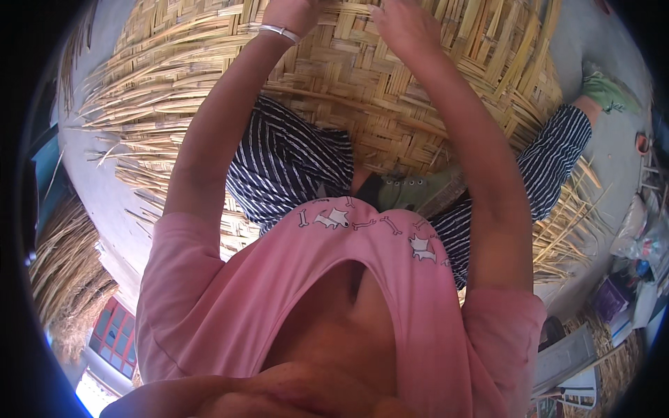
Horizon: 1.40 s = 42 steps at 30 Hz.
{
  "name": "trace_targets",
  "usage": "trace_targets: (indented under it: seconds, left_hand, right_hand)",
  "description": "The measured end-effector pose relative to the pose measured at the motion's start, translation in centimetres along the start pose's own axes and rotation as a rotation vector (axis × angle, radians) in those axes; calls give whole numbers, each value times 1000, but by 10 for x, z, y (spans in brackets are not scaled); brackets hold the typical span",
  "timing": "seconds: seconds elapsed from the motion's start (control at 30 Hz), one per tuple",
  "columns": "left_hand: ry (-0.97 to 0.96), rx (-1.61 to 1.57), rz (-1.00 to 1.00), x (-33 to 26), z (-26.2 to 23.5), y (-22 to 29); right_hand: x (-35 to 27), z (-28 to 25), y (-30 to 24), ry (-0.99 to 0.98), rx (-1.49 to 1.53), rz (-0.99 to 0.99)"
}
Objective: The person sits on the floor and weaves a large flat mat or basket base using dried palm leaves. They interlace the leaves by hand, occasionally adjusting the position of the mat and their legs.
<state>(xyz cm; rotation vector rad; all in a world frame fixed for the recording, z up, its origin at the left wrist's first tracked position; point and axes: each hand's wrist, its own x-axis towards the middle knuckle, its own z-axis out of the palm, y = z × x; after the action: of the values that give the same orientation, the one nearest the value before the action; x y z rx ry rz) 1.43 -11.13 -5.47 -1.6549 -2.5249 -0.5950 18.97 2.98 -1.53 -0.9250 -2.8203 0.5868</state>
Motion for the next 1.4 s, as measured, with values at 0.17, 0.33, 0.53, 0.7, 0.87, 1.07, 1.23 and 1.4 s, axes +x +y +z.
trace_targets:
  seconds: [0.17, 0.33, 0.53, 0.7, 0.87, 1.07, 1.23, 1.4]
  left_hand:
    - [-55, -80, 176, 12, 18, -2]
    - [-94, -196, 75, 16, 12, 2]
    - [-149, -437, 65, 31, 4, -3]
    - [-222, -463, 273, 37, -1, 11]
    - [-275, -362, 261, 39, 0, 13]
    - [-303, -275, 174, 36, -13, 24]
    - [-412, -211, 155, 43, -14, 37]
    - [-388, -115, 299, 34, -2, 23]
  right_hand:
    - [7, 13, 6, -9, 78, -47]
    - [14, 0, -5, -281, 155, 113]
    - [27, 18, 25, -451, 895, 344]
    - [24, 11, 27, -455, 958, 502]
    - [15, -10, 16, -517, 881, 364]
    - [37, -12, 31, -468, 999, 463]
    - [101, 18, 90, -370, 1076, 404]
    - [140, 13, 51, -363, 736, 493]
